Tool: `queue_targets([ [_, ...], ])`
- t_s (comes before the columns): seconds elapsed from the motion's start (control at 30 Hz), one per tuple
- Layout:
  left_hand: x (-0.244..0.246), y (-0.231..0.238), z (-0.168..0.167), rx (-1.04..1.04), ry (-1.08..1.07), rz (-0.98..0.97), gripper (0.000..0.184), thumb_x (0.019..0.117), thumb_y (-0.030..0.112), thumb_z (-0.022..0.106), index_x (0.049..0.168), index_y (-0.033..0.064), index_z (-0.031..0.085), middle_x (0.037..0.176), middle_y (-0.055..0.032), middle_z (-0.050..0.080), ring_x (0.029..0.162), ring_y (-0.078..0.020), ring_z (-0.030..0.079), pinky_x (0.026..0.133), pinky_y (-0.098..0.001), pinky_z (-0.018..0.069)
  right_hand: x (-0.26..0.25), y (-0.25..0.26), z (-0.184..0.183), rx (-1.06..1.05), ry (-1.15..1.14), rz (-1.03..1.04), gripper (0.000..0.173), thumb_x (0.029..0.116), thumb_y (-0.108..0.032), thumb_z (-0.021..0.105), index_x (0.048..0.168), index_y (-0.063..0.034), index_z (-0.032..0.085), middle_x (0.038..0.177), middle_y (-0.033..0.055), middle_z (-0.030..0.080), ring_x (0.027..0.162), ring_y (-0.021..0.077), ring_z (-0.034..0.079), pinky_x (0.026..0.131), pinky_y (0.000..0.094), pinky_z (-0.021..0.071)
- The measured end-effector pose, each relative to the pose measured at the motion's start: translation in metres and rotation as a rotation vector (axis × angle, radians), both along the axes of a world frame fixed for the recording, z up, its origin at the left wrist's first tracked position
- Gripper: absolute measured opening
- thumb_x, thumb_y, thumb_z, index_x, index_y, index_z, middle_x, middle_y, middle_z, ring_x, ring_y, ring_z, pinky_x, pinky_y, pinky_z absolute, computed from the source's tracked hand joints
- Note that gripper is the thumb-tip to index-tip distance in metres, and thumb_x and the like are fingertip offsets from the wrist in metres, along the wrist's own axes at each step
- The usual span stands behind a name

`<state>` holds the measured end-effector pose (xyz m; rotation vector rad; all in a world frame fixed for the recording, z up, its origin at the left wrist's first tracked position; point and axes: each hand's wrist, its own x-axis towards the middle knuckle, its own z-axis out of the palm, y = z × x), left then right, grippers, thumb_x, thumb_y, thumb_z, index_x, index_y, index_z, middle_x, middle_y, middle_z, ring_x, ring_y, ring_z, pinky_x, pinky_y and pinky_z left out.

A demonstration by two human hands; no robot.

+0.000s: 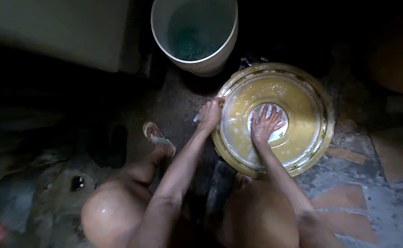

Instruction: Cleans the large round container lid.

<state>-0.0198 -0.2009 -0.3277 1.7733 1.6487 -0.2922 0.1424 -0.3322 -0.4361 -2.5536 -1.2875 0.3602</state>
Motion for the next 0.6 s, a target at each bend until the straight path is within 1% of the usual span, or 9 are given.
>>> queue_targets([
  [0.13, 0.032, 0.018, -0.009, 0.004, -0.103, 0.037, 0.036, 0.1104, 0.027, 0.044, 0.142, 0.0231, 0.061, 0.129, -0.0162, 0.069, 0.117, -0.0399, 0.066, 0.095, -0.0603, 0.0509, 0.0, -0.003, -0.001, 0.001, 0.002, 0.018, 0.065, 0.106, -0.052, 0.041, 0.158, -0.0128, 0.04, 0.164, 0.0239, 0.03, 0.153, 0.0524, 0.014, 0.113, 0.0801, 0.0036],
  [0.23, 0.032, 0.027, -0.016, -0.059, -0.488, 0.242, 0.035, 0.1085, 0.018, 0.05, 0.14, 0.01, 0.062, 0.14, -0.0128, 0.064, 0.125, -0.0287, 0.063, 0.106, -0.0503, 0.0483, 0.001, -0.003, -0.004, -0.008, -0.009, 0.01, 0.065, 0.1061, -0.051, 0.041, 0.159, -0.014, 0.039, 0.164, 0.0244, 0.029, 0.153, 0.0523, 0.014, 0.113, 0.0803, 0.0036],
  [0.27, 0.028, 0.03, -0.015, -0.057, -0.614, 0.32, 0.034, 0.1079, 0.015, 0.051, 0.139, 0.0059, 0.062, 0.137, -0.0135, 0.065, 0.118, -0.0242, 0.066, 0.102, -0.0437, 0.0511, 0.001, 0.0, -0.004, -0.005, -0.014, 0.01, 0.065, 0.1062, -0.05, 0.041, 0.159, -0.0131, 0.039, 0.164, 0.0248, 0.029, 0.153, 0.0524, 0.014, 0.113, 0.0806, 0.004],
  [0.3, 0.025, 0.031, -0.013, -0.04, -0.709, 0.386, 0.033, 0.1073, 0.013, 0.052, 0.137, 0.0028, 0.062, 0.13, -0.0152, 0.066, 0.105, -0.0208, 0.066, 0.09, -0.0386, 0.0533, 0.001, 0.001, -0.004, -0.004, -0.01, 0.017, 0.065, 0.1061, -0.05, 0.041, 0.159, -0.0118, 0.039, 0.164, 0.0258, 0.029, 0.153, 0.0528, 0.013, 0.113, 0.0807, 0.0036],
  [0.33, 0.02, 0.029, -0.01, -0.036, -0.734, 0.404, 0.033, 0.1076, 0.012, 0.051, 0.138, 0.0024, 0.061, 0.131, -0.0154, 0.065, 0.104, -0.0202, 0.066, 0.09, -0.0375, 0.0536, 0.0, -0.002, -0.002, -0.016, -0.007, 0.021, 0.066, 0.1061, -0.051, 0.041, 0.159, -0.0114, 0.038, 0.164, 0.0261, 0.029, 0.153, 0.0528, 0.013, 0.113, 0.0804, 0.0034],
  [0.4, 0.014, 0.029, -0.002, -0.015, -0.555, 0.263, 0.035, 0.1089, 0.017, 0.049, 0.14, 0.0077, 0.062, 0.137, -0.0136, 0.065, 0.12, -0.0254, 0.065, 0.103, -0.0448, 0.0507, 0.001, 0.0, -0.001, -0.037, -0.01, 0.021, 0.067, 0.1064, -0.052, 0.039, 0.16, -0.0119, 0.036, 0.164, 0.0256, 0.028, 0.153, 0.0525, 0.012, 0.113, 0.0801, 0.0033],
  [0.43, 0.014, 0.028, 0.004, -0.014, -0.4, 0.159, 0.035, 0.1099, 0.022, 0.047, 0.141, 0.0129, 0.062, 0.136, -0.0131, 0.066, 0.122, -0.0295, 0.065, 0.104, -0.0507, 0.0498, 0.002, 0.001, -0.002, -0.035, -0.013, 0.019, 0.067, 0.1064, -0.052, 0.04, 0.16, -0.0115, 0.036, 0.164, 0.0253, 0.028, 0.154, 0.0522, 0.012, 0.114, 0.0798, 0.0034],
  [0.5, 0.021, 0.024, 0.006, 0.009, -0.13, 0.001, 0.037, 0.111, 0.03, 0.044, 0.142, 0.0226, 0.062, 0.128, -0.0148, 0.07, 0.117, -0.0375, 0.067, 0.097, -0.0586, 0.0512, 0.001, 0.0, -0.001, -0.045, 0.0, 0.016, 0.067, 0.1065, -0.052, 0.039, 0.16, -0.0118, 0.035, 0.165, 0.0244, 0.027, 0.154, 0.0515, 0.011, 0.114, 0.0795, 0.0025],
  [0.6, 0.044, 0.027, -0.007, 0.074, 0.02, -0.075, 0.038, 0.111, 0.028, 0.041, 0.144, 0.0322, 0.059, 0.122, -0.0173, 0.071, 0.111, -0.0417, 0.068, 0.09, -0.0597, 0.0525, -0.001, 0.004, 0.0, -0.035, -0.004, 0.0, 0.067, 0.1063, -0.052, 0.04, 0.16, -0.012, 0.037, 0.164, 0.0251, 0.028, 0.154, 0.0522, 0.012, 0.113, 0.0801, 0.0027],
])
